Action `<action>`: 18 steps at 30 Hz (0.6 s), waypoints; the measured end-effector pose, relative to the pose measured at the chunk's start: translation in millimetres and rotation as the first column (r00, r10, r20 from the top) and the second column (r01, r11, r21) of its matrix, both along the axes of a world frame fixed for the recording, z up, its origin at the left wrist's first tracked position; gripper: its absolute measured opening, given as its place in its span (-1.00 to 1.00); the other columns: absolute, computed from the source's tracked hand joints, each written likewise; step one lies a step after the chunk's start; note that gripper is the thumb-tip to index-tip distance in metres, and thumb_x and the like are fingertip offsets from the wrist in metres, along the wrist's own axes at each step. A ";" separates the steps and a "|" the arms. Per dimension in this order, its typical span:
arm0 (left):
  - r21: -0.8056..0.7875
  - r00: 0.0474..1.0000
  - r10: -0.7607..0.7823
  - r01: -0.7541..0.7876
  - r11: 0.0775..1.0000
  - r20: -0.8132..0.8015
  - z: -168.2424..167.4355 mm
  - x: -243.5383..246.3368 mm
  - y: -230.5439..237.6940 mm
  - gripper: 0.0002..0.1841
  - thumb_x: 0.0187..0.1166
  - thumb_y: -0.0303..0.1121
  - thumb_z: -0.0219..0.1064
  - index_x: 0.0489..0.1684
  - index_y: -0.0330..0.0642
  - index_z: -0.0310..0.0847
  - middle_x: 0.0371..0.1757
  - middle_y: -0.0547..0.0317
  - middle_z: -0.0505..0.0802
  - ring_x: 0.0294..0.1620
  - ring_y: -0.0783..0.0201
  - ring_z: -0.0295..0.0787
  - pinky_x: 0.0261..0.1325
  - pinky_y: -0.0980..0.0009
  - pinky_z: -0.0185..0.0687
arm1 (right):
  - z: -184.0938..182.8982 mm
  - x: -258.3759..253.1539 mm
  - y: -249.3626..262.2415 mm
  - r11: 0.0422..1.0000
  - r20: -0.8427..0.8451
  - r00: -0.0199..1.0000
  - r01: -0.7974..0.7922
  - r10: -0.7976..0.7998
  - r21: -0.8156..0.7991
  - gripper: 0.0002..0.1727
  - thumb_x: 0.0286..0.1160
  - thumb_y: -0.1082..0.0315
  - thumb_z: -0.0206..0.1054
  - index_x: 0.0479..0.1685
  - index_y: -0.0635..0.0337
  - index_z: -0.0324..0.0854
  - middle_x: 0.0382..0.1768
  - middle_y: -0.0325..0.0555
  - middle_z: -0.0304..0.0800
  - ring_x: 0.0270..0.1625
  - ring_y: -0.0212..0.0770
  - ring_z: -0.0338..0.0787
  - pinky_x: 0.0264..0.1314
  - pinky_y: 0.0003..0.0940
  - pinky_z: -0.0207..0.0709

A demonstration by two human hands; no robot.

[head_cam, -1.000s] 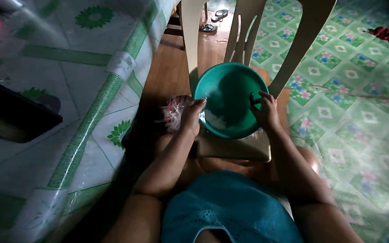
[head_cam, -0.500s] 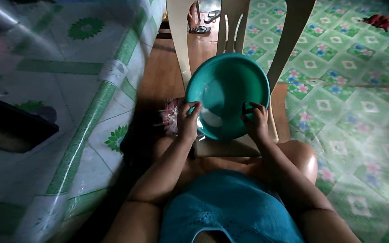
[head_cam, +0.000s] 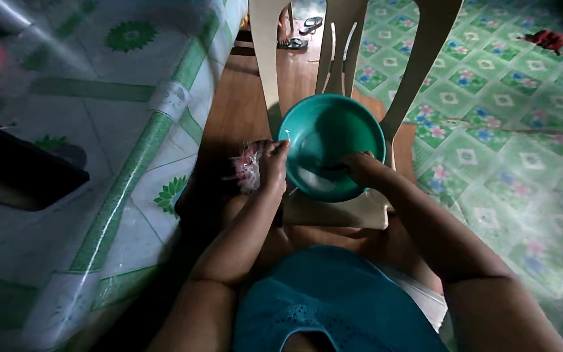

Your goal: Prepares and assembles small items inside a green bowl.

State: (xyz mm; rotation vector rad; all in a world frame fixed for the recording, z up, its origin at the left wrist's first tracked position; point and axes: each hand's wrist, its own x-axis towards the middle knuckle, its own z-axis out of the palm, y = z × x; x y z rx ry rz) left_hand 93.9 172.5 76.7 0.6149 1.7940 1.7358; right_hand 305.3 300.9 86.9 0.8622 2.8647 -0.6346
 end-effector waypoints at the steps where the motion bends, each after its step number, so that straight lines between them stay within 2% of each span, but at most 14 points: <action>1: 0.014 1.000 0.012 -0.012 1.000 -0.005 0.3 1.1 1.6 -0.71 0.64 -0.18 0.41 0.10 -0.18 0.74 0.11 0.07 0.80 0.18 0.25 0.71 0.30 0.19 0.62 | -2.4 -4.8 6.9 0.998 0.063 0.997 -0.041 0.044 -0.050 -0.72 0.70 0.45 0.23 0.26 0.17 0.74 0.19 0.11 0.83 0.34 0.20 0.75 0.46 0.39 0.44; 3: 0.041 0.999 0.017 -0.016 0.999 -0.029 1.3 2.7 4.2 -0.73 0.65 -0.18 0.41 0.06 -0.19 0.76 0.09 0.10 0.81 0.15 0.28 0.71 0.29 0.22 0.62 | -11.0 -12.4 19.0 0.992 0.159 0.984 -0.067 0.083 -0.108 -0.70 0.73 0.46 0.17 0.30 0.21 0.70 0.23 0.18 0.79 0.35 0.23 0.75 0.44 0.34 0.52; 5: 0.058 0.998 0.014 -0.010 0.998 -0.055 2.0 3.2 5.4 -0.74 0.64 -0.18 0.41 0.02 -0.19 0.77 0.09 0.09 0.79 0.16 0.27 0.71 0.28 0.22 0.64 | -18.4 -17.9 25.2 0.992 0.227 0.971 -0.047 0.072 -0.114 -0.69 0.75 0.46 0.15 0.31 0.30 0.66 0.26 0.27 0.75 0.38 0.28 0.72 0.45 0.34 0.50; 7: 0.067 0.998 0.005 -0.001 0.998 -0.059 1.9 2.6 5.4 -0.73 0.64 -0.17 0.40 0.03 -0.19 0.77 0.14 0.07 0.78 0.21 0.25 0.69 0.33 0.20 0.63 | -17.1 -21.2 26.4 0.990 0.246 0.967 -0.024 0.059 -0.143 -0.67 0.78 0.43 0.11 0.32 0.34 0.66 0.30 0.27 0.73 0.44 0.24 0.68 0.54 0.24 0.44; 10: 0.068 0.997 0.010 -0.005 0.998 -0.071 0.4 1.1 5.8 -0.74 0.65 -0.20 0.40 0.03 -0.19 0.77 0.16 0.08 0.78 0.22 0.28 0.69 0.34 0.24 0.62 | -12.3 -23.2 26.2 0.974 0.183 0.981 -0.015 0.058 -0.227 -0.67 0.76 0.36 0.21 0.34 0.31 0.67 0.29 0.25 0.75 0.43 0.21 0.69 0.55 0.21 0.45; 12: 0.060 0.996 0.011 -0.006 0.998 -0.085 0.8 0.9 5.6 -0.75 0.66 -0.22 0.39 0.06 -0.20 0.77 0.16 0.09 0.79 0.21 0.30 0.70 0.34 0.26 0.62 | -4.7 -25.6 20.8 0.966 0.184 0.979 -0.038 0.087 -0.255 -0.67 0.68 0.40 0.32 0.34 0.28 0.65 0.24 0.21 0.77 0.36 0.17 0.74 0.50 0.17 0.50; 14: 0.044 0.994 0.023 -0.019 0.999 -0.108 0.6 1.6 5.6 -0.74 0.66 -0.21 0.39 0.07 -0.20 0.77 0.15 0.08 0.79 0.19 0.30 0.70 0.31 0.28 0.62 | -5.6 -24.9 17.6 0.974 0.160 0.980 -0.081 0.116 -0.210 -0.72 0.64 0.47 0.32 0.26 0.27 0.67 0.19 0.17 0.80 0.29 0.16 0.77 0.43 0.19 0.54; 16: 0.052 0.984 0.035 -0.027 0.998 -0.172 -2.1 2.2 5.5 -0.74 0.65 -0.20 0.39 0.05 -0.20 0.79 0.13 0.07 0.79 0.21 0.31 0.70 0.33 0.29 0.62 | -21.1 -17.6 24.0 0.987 0.069 0.985 -0.158 0.160 -0.031 -0.78 0.53 0.52 0.34 0.08 0.22 0.77 0.03 0.11 0.87 0.15 0.17 0.85 0.26 0.29 0.66; 17: 0.061 0.977 0.042 -0.029 0.998 -0.210 -2.1 3.4 4.6 -0.74 0.64 -0.20 0.40 0.03 -0.19 0.80 0.11 0.08 0.80 0.21 0.31 0.70 0.33 0.32 0.63 | -16.2 -16.1 26.8 0.985 0.132 0.977 -0.170 0.166 0.019 -0.78 0.55 0.51 0.33 0.07 0.20 0.78 0.03 0.11 0.87 0.18 0.20 0.84 0.27 0.33 0.64; 18: 0.067 0.967 0.045 -0.029 0.997 -0.251 -1.1 4.9 3.3 -0.74 0.64 -0.20 0.41 0.02 -0.18 0.81 0.10 0.09 0.80 0.20 0.32 0.71 0.31 0.34 0.63 | -3.3 -17.1 28.7 0.984 0.267 0.950 -0.176 0.161 0.036 -0.78 0.60 0.47 0.30 0.12 0.19 0.76 0.06 0.14 0.84 0.23 0.25 0.79 0.33 0.36 0.57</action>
